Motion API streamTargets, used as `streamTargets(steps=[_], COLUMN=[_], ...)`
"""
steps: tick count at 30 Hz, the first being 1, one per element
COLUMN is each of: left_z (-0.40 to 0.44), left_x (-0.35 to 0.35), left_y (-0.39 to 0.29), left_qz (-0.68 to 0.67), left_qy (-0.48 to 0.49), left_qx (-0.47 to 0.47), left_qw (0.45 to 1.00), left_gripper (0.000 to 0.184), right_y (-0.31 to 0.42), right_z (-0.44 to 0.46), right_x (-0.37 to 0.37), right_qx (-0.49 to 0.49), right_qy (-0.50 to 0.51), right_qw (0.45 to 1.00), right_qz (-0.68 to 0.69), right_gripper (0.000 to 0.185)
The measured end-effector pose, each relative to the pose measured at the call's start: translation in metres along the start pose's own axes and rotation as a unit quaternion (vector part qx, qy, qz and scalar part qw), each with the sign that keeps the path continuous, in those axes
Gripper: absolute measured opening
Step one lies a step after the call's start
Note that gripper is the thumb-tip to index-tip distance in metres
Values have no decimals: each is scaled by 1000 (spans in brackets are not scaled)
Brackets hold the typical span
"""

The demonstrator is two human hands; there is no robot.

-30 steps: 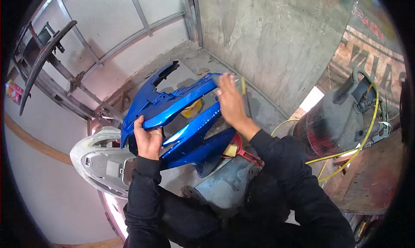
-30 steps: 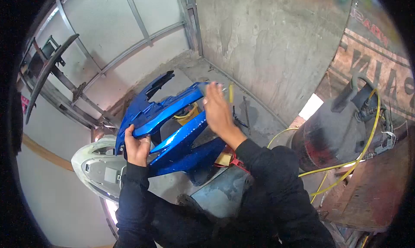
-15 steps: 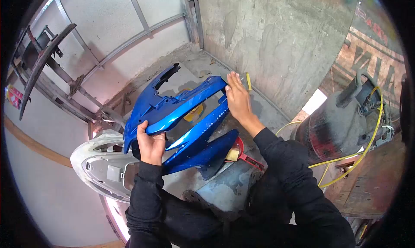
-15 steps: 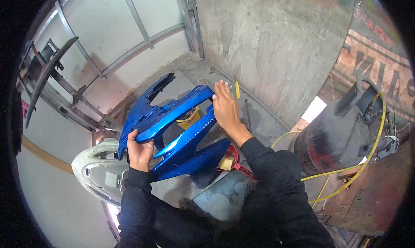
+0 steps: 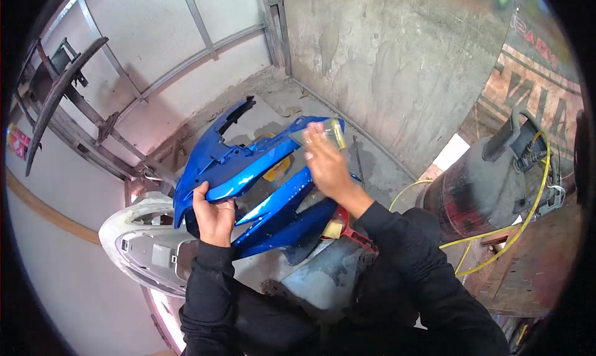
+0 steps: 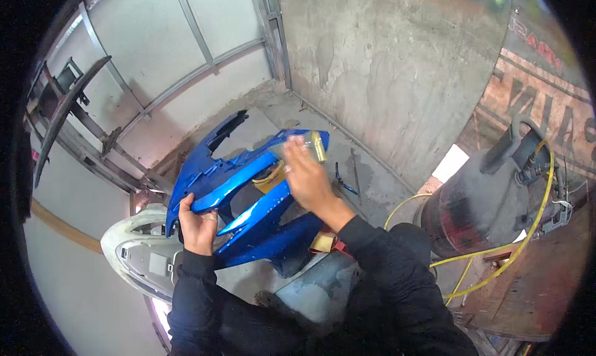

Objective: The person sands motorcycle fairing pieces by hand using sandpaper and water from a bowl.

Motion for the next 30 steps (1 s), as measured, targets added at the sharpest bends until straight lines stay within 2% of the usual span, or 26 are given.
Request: streamTargets(steps=[3, 6, 7, 10, 11, 14, 15, 18, 19, 22, 23, 24, 26, 29, 30], left_z=[-2, -3, 0, 2, -2, -3, -3, -5, -5, -5, -2, -8, -21, -20, -18], left_x=[-5, 0, -5, -10, -8, -4, -4, -4, -5, -8, -8, 3, 24, 15, 12], left_y=[1, 3, 0, -8, -7, -2, -3, -6, -6, -1, -3, -2, -4, -4, -2], left_qz=[12, -4, -16, -3, 2, -11, -11, 1, 10, 12, 4, 9, 19, 9, 7], left_qy=[-6, 20, -13, -7, 0, 32, 10, -6, -8, -34, -20, -22, -22, -14, -11], left_qx=[6, 0, 0, -3, 2, -15, 3, -2, 1, 15, 14, 13, 16, 9, 3], left_qw=[1000, 1000, 1000, 1000, 1000, 999, 1000, 1000, 1000, 999, 1000, 1000, 999, 1000, 1000], left_gripper=[32, 31, 29, 27, 27, 27, 27, 28, 28, 29, 29, 22, 8, 13, 13], right_y=[-43, 1, 13, -21, -41, -13, 6, -14, -37, -25, -6, 9, 6, -37, -31], right_z=[5, 12, 12, -3, -5, 10, 11, 1, 1, 14, 15, 15, 7, 3, 3], right_x=[-9, 1, -2, -13, -15, -11, -8, -14, -18, -8, -5, -4, -7, -16, -10], right_qx=[139, 28, 25, 83, 137, 64, 36, 33, 132, 105, 56, 25, 33, 173, 136], right_qy=[-29, -14, -4, -33, -53, -51, -31, -57, -63, -35, -33, -12, -3, -58, -49], right_qw=[990, 999, 999, 996, 989, 996, 999, 997, 989, 993, 998, 999, 999, 983, 989], right_qz=[-8, 11, 48, 5, -5, -23, -9, -26, -14, -41, -3, 29, 32, -17, -12], right_gripper=[49, 49, 48, 49, 49, 47, 45, 45, 46, 45, 45, 45, 45, 44, 44])
Point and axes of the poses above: each hand's wrist, its own z-axis towards the middle knuckle, its own x-axis out of the palm, y = z × x, the point moved 7 cm from there along z, towards the middle knuckle, and after that the axes turned 8 degrees about -x, right-handed, at the moved point
